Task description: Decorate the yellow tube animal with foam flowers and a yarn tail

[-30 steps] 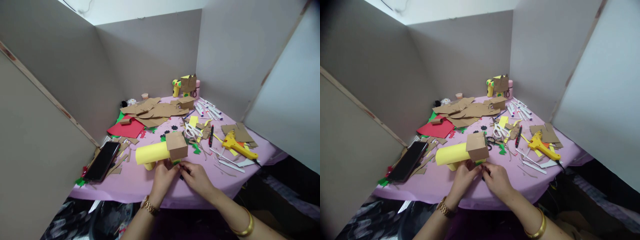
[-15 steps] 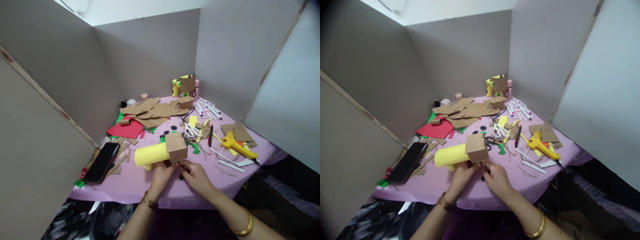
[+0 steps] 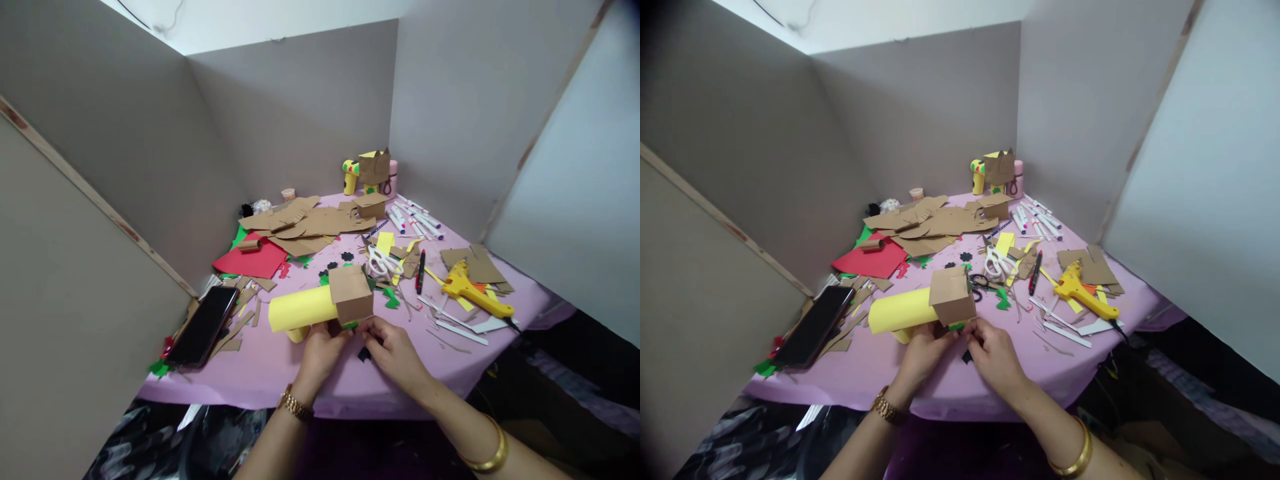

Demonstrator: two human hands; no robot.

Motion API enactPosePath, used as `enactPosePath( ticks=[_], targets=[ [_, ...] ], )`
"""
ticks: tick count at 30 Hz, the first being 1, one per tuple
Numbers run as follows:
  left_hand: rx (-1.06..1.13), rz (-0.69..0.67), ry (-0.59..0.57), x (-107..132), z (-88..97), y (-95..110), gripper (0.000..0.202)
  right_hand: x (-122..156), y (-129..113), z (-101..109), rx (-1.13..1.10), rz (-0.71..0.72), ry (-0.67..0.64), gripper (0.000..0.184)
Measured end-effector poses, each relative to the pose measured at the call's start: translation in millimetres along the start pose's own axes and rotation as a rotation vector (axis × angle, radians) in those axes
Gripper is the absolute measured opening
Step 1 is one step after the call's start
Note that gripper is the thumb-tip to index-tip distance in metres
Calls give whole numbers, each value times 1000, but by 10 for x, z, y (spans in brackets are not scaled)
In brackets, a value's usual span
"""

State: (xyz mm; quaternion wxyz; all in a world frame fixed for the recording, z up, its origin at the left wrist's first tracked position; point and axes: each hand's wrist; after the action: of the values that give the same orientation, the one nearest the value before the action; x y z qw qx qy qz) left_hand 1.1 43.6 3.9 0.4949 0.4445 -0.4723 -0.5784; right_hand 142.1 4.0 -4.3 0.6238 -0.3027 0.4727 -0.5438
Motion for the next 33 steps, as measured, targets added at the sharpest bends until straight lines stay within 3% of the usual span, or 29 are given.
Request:
enactPosePath(
  ticks=[7, 19, 24, 33],
  targets=[
    [-63, -41, -66, -16, 15, -22, 28, -8, 7, -10, -7, -3, -17, 20],
    [-85, -52, -50, 9, 18, 15, 26, -6, 10, -12, -112, 1, -1, 19],
    [-88, -74, -100, 10, 3, 62, 29, 21, -29, 18, -207, -10, 80, 15],
    [-111, -71, -83, 12, -6, 25, 29, 64, 2, 63, -220, -82, 236, 17]
  ],
)
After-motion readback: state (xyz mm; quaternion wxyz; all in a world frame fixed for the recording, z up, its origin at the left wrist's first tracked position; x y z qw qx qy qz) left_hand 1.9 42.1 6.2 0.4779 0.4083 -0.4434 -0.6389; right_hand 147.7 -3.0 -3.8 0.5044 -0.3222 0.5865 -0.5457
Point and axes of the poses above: each hand's wrist, its own x-axis away from the middle knuckle, its own z-axis out of the back of the hand, y = z × x, and after that the axes turned 2 degrees about -x, right-handed
